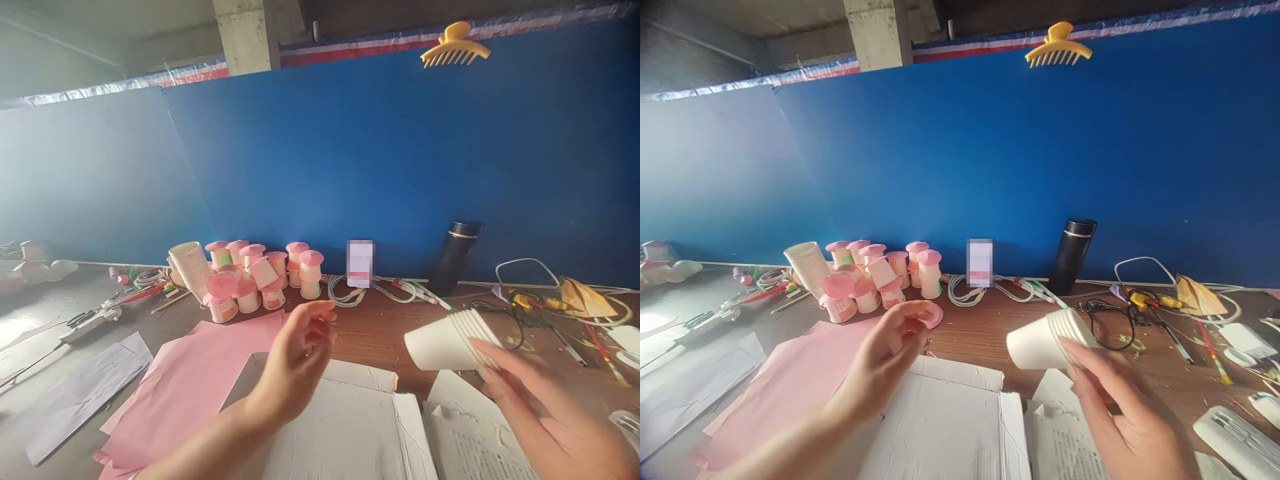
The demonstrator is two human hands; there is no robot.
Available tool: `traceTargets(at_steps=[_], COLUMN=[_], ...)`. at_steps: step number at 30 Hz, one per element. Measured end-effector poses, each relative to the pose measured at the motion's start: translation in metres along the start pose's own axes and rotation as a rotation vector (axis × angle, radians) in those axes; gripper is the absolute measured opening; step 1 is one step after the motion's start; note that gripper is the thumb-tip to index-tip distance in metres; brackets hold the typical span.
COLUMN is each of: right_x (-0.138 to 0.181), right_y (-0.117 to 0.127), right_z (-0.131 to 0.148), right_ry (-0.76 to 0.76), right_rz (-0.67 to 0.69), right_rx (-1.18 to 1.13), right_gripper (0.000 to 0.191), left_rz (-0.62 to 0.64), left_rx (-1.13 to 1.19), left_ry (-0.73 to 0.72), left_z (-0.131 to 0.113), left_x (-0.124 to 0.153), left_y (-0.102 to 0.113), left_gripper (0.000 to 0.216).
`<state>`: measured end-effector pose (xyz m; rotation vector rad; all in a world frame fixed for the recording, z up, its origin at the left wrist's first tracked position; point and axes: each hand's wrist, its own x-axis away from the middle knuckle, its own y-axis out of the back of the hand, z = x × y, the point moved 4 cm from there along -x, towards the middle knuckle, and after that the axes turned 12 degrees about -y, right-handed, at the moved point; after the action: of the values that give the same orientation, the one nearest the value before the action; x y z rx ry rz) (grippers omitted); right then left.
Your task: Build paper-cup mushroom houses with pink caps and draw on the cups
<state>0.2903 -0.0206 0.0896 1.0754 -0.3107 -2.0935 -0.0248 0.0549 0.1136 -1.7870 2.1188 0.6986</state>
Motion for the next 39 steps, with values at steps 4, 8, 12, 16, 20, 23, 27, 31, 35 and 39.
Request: traceTargets(at_steps=[4,8,12,16,20,23,27,31,35,39], right_x=[-0.014,-0.029,-0.031,-0.021,-0.011,-0.008,-0.010,-0.012,-0.010,-0.007], right_y=[-0.027,-0.062,-0.085,-0.100,-0.110,-0.113,-0.106,-0.097,-0.096,-0.099], right_z=[0.020,0.031,0.044,0.045,0.031,0.021,0.022,0.030,0.031,0.028], right_ry=[-0.043,-0.114,-0.088,-0.041,0.002,0.068,0.194,0.282,0.319,0.315], right_rz=[0.117,0.243,0.298,0.376,0.409,0.391,0.356,0.328,0.328,0.345], right_rx=[-0.080,-0.255,-0.245,-0.243,-0.197,-0.131,-0.070,-0.002,0.027,0.042], right_gripper=[0.050,0.055,0.045,0.039,0.035,0.029,0.025,0.026,0.022,0.020], left_rz=[-0.071,-0.030,0.049,0.071,0.090,0.115,0.111,0.107,0.141,0.174], left_rx=[0.097,0.048,0.031,-0.028,-0.145,-0.268,-0.381,-0.513,-0.550,-0.519], left_ry=[0.000,-0.104,-0.122,-0.123,-0.068,-0.057,-0.163,-0.227,-0.246,-0.268], left_z=[0.027,0.057,0.083,0.098,0.103,0.103,0.099,0.097,0.097,0.097], left_x=[-0.024,-0.034,-0.027,-0.019,-0.018,-0.019,-0.019,-0.015,-0.013,-0.013], left_y=[-0.053,-0.079,-0.083,-0.082,-0.083,-0.083,-0.083,-0.083,-0.084,-0.086], left_gripper=[0.035,0.055,0.079,0.094,0.095,0.087,0.075,0.075,0.076,0.077])
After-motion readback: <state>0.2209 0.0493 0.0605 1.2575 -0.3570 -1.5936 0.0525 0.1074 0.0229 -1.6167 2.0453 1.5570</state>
